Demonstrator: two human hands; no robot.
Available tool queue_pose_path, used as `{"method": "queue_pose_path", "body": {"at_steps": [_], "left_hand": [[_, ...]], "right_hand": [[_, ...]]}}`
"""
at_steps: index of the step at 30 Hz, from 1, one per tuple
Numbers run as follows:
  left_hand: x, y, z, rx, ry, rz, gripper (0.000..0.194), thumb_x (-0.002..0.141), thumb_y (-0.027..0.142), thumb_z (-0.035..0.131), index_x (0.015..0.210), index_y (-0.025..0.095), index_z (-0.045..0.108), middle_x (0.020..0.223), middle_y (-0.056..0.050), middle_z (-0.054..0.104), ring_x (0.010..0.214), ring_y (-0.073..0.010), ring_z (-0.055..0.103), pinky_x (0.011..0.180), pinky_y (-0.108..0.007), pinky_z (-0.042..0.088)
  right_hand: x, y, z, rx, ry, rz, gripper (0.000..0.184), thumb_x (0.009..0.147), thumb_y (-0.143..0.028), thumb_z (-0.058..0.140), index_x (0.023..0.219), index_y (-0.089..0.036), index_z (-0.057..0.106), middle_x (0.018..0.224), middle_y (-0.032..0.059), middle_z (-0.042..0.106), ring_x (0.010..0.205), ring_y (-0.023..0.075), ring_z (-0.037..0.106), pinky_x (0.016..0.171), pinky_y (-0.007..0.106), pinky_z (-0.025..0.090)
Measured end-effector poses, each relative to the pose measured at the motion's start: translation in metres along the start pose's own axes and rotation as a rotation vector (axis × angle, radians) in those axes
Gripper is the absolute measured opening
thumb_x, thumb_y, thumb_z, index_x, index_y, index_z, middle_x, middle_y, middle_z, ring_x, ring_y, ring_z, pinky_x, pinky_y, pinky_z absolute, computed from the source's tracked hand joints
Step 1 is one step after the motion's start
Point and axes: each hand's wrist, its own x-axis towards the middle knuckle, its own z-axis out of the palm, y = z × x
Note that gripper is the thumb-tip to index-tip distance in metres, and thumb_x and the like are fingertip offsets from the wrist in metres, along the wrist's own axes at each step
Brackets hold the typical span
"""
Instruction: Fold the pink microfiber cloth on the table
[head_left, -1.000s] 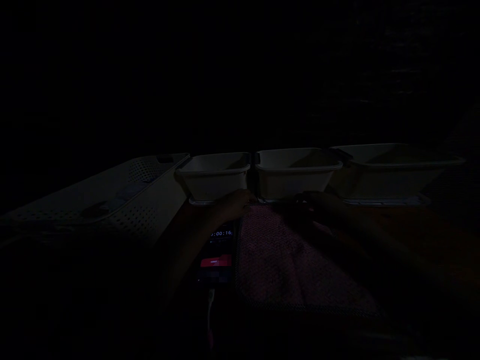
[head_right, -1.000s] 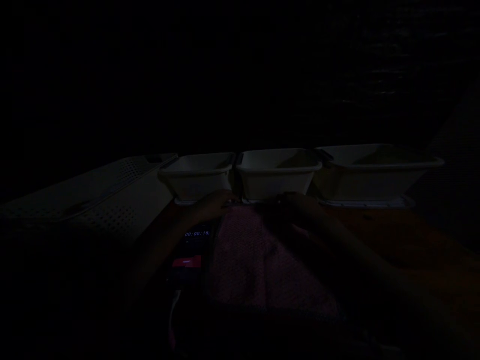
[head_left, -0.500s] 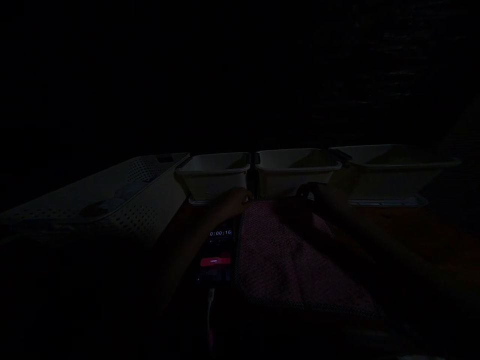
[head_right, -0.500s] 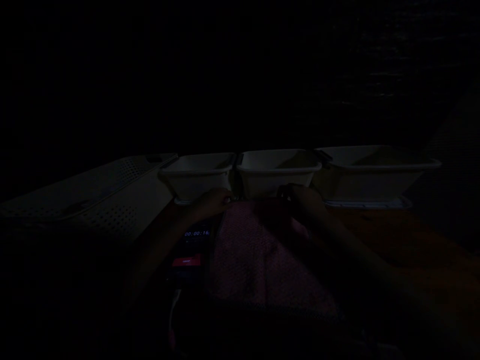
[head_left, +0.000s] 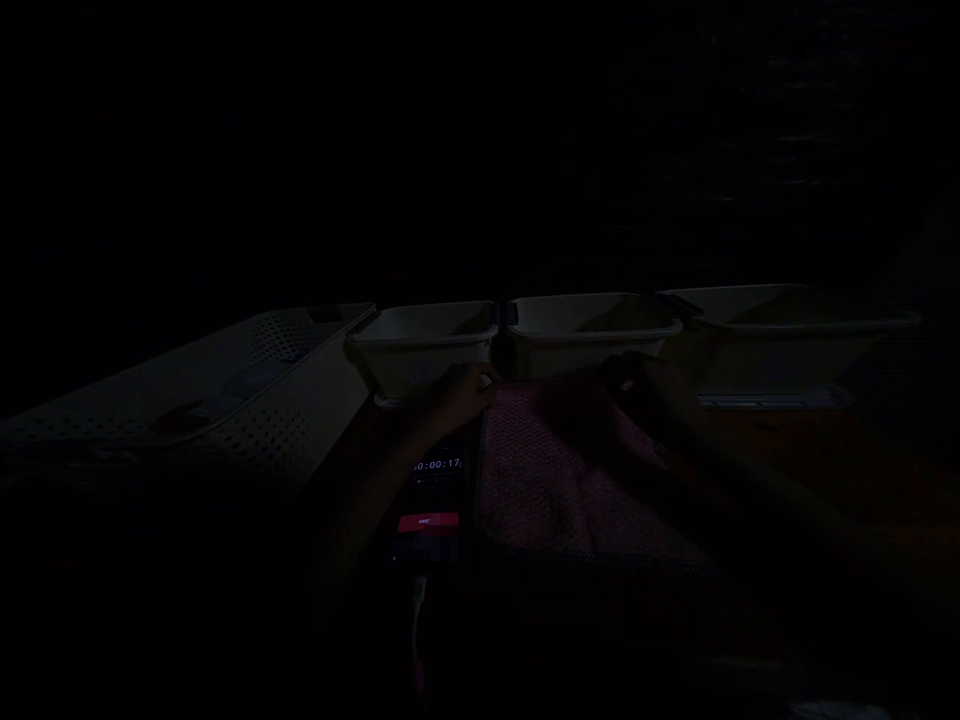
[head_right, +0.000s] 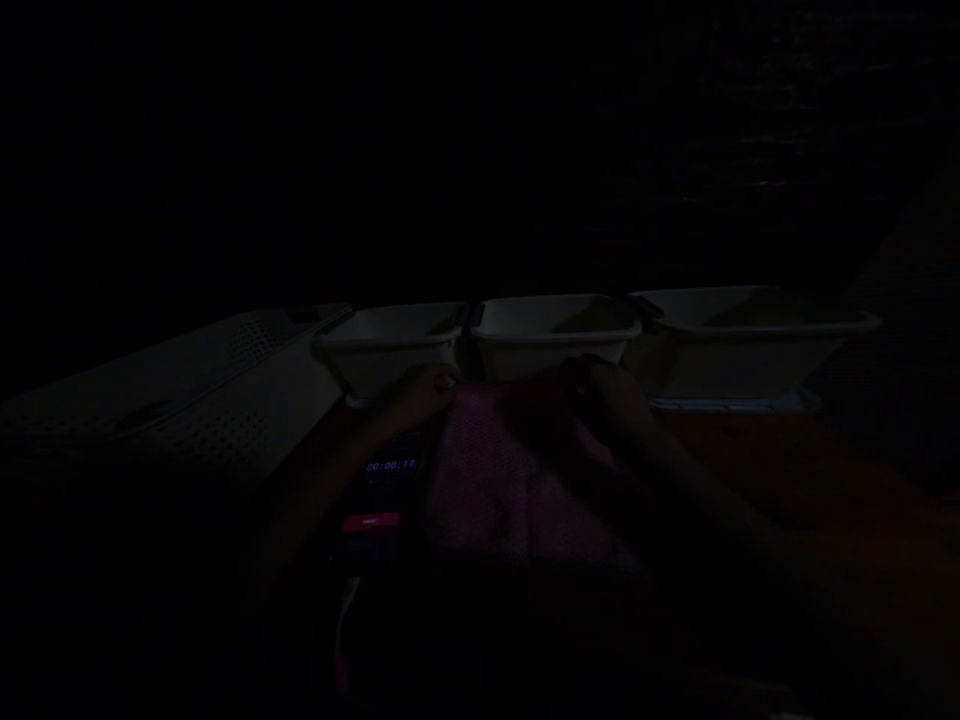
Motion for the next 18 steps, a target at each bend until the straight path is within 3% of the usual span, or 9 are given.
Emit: {"method": "queue_pose_path", "body": {"at_steps": [5, 12, 18], "left_hand": [[-0.001, 0.0, 0.001, 0.019, -0.025, 0.006, 0.022, 0.079, 0.025, 0.056, 0.098, 0.019, 0.066, 0.092, -0.006, 0.069, 0.081, -0.017, 0.064, 0.065, -0.023, 0.047], [-0.002, 0.0, -0.001, 0.05, -0.049, -0.038, 0.021, 0.08, 0.024, 0.055, 0.097, 0.017, 0.066, 0.092, -0.006, 0.069, 0.08, -0.0162, 0.064, 0.066, -0.024, 0.046], [-0.003, -0.002, -0.003, 0.111, -0.042, -0.036, 0.019, 0.082, 0.026, 0.055, 0.094, 0.016, 0.066, 0.093, -0.008, 0.068, 0.081, -0.0172, 0.063, 0.067, -0.025, 0.045]], "right_hand": [[0.001, 0.003, 0.002, 0.001, 0.003, -0.027, 0.026, 0.083, -0.025, 0.044, 0.098, -0.019, 0.064, 0.105, 0.0105, 0.063, 0.082, 0.022, 0.062, 0.063, 0.028, 0.042], [-0.001, 0.005, 0.011, 0.088, -0.049, -0.022, 0.026, 0.081, -0.027, 0.048, 0.102, -0.02, 0.063, 0.101, 0.0074, 0.065, 0.082, 0.0206, 0.063, 0.063, 0.026, 0.042], [0.0, 0.001, 0.008, 0.09, -0.01, -0.013, 0.032, 0.083, -0.03, 0.047, 0.109, -0.018, 0.061, 0.105, 0.0096, 0.063, 0.081, 0.0214, 0.062, 0.063, 0.027, 0.043]]}}
